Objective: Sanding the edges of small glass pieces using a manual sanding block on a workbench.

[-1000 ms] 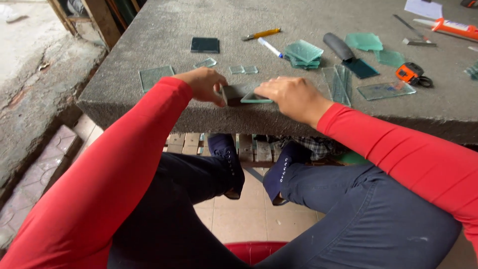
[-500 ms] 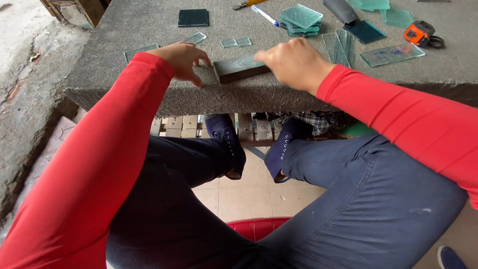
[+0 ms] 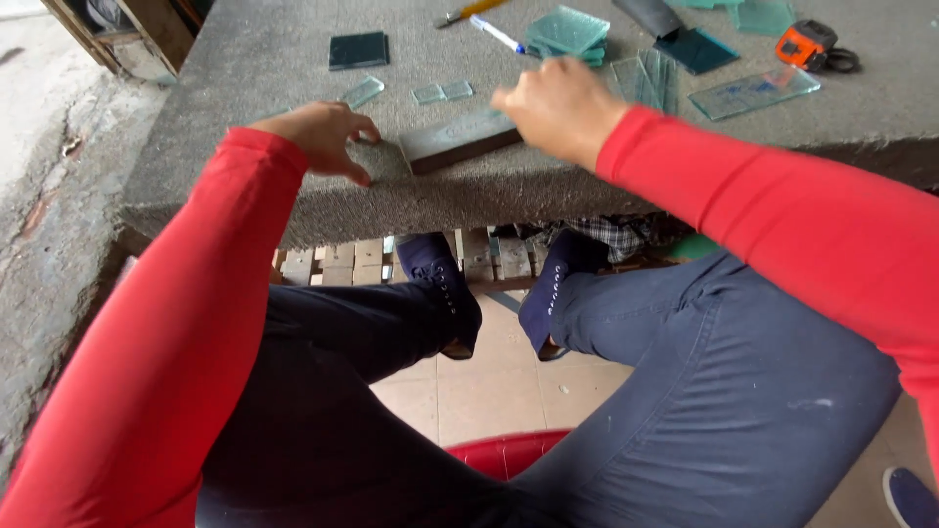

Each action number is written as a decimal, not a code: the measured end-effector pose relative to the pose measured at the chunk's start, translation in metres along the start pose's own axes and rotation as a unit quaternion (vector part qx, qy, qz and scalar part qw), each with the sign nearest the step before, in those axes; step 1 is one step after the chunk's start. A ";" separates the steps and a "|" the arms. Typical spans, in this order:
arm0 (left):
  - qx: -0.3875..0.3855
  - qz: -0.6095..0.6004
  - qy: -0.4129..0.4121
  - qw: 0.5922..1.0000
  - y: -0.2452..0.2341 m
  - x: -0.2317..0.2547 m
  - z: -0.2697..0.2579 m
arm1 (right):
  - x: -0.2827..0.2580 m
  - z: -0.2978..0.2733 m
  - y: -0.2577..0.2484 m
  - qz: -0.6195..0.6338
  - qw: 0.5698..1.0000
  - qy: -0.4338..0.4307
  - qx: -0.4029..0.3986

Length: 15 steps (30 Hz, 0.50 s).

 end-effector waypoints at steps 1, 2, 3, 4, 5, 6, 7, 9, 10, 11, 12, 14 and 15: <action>0.006 0.003 -0.001 1.000 -0.001 -0.004 0.005 | -0.004 -0.005 -0.004 -0.003 1.000 0.001 0.005; 0.007 0.007 0.007 1.000 0.002 -0.008 0.006 | -0.017 -0.010 -0.013 0.020 0.998 -0.036 0.038; 0.007 0.012 0.015 1.000 0.005 -0.012 0.008 | -0.029 -0.018 -0.021 0.043 0.994 -0.073 0.071; 0.007 0.012 0.013 1.000 0.006 -0.012 0.004 | -0.026 -0.011 -0.014 0.044 0.994 -0.073 0.072; 0.005 0.001 0.008 1.000 0.007 -0.011 0.001 | -0.019 -0.003 -0.003 0.024 0.997 -0.047 0.059; 0.006 -0.006 0.009 1.000 0.001 -0.006 0.004 | -0.004 0.004 0.005 0.000 0.999 -0.013 0.046; 0.008 -0.002 0.014 1.000 0.000 -0.003 0.005 | -0.006 0.002 0.001 -0.003 0.999 -0.008 0.047; 0.005 -0.005 -0.006 1.000 0.005 -0.004 0.004 | -0.017 -0.001 -0.001 0.047 0.999 -0.018 0.005; 0.007 -0.005 -0.006 1.000 0.002 -0.003 0.002 | -0.019 0.002 0.009 0.045 0.999 -0.017 0.005; 0.020 -0.009 0.007 1.000 -0.002 0.000 0.001 | -0.020 0.004 0.013 0.038 0.998 -0.015 0.044; 0.030 -0.014 0.020 0.999 -0.001 0.005 -0.002 | -0.023 0.002 0.021 0.034 0.996 -0.012 0.079; 0.029 -0.029 0.014 0.999 -0.005 0.014 -0.010 | -0.003 0.018 0.045 0.009 0.993 -0.007 0.116; 0.029 -0.043 0.007 0.999 -0.010 0.017 -0.014 | 0.010 0.026 0.052 -0.018 0.987 -0.001 0.157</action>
Point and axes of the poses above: each hand's wrist, its own z-axis towards the middle knuckle, its own y-axis out of the palm, x = y × z, the point moved 8 cm from there along z, towards the middle knuckle, and after that the axes turned 14 degrees about y, right-handed, at the moved point
